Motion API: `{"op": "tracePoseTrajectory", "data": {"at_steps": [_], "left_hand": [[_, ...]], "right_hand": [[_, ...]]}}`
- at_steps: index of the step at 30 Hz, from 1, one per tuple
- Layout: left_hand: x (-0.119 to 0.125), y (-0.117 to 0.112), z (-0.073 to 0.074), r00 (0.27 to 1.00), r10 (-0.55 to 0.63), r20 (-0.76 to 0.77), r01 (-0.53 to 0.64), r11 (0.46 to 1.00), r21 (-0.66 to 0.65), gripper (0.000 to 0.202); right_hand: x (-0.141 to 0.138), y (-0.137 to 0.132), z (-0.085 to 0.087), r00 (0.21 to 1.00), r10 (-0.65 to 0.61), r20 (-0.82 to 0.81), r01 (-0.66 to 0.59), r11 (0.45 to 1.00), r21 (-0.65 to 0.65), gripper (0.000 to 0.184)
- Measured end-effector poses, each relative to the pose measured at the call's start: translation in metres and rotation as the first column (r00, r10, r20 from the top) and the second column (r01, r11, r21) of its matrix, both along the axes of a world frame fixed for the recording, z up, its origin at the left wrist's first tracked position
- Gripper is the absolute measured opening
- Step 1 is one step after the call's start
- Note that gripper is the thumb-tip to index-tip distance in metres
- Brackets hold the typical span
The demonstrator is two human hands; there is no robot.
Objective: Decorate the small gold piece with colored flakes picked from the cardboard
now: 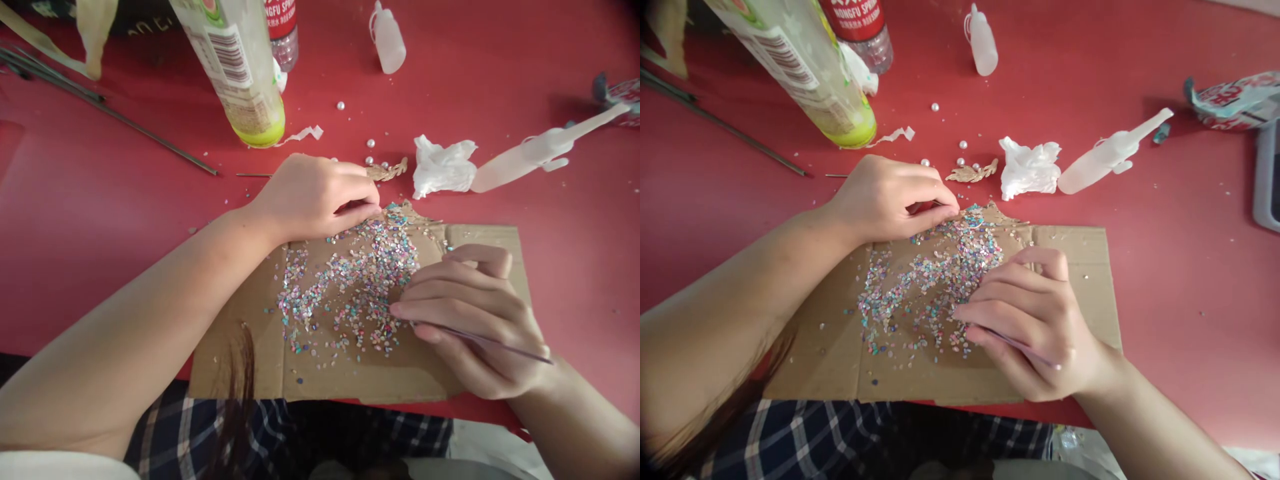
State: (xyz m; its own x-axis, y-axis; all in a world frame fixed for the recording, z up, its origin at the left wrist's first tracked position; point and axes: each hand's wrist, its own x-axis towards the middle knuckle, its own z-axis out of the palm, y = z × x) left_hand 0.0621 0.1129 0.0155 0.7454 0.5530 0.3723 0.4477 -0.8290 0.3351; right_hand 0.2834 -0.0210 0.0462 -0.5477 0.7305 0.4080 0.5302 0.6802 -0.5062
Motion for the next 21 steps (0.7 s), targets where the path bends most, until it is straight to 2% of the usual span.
{"op": "tracePoseTrajectory", "data": {"at_steps": [3,8,17,19,21], "left_hand": [[-0.0001,0.0001,-0.0001,1.0,0.002,0.0,-0.002,1.0,0.012,0.033],[0.0,0.0003,-0.0003,1.0,0.002,0.014,-0.002,1.0,0.021,0.034],[0.0001,0.0011,-0.0009,1.0,0.0,0.028,0.0,1.0,0.014,0.035],[-0.0003,0.0012,-0.0006,1.0,-0.005,0.026,0.005,1.0,0.011,0.034],[-0.0006,0.0013,-0.0005,1.0,-0.008,0.022,0.008,1.0,0.011,0.034]], "right_hand": [[0.0003,0.0,-0.0007,0.999,-0.042,0.0,0.042,0.999,-0.02,0.015],[0.0005,-0.0008,-0.0019,0.998,0.059,-0.036,-0.061,0.996,-0.064,0.018],[0.0061,0.0037,0.0043,0.996,-0.088,-0.015,0.089,0.996,0.029,0.015],[0.0039,0.0031,0.0017,0.996,-0.091,-0.01,0.091,0.996,0.011,0.015],[0.0021,0.0019,-0.0003,0.999,-0.044,-0.004,0.044,0.999,-0.014,0.015]]}}
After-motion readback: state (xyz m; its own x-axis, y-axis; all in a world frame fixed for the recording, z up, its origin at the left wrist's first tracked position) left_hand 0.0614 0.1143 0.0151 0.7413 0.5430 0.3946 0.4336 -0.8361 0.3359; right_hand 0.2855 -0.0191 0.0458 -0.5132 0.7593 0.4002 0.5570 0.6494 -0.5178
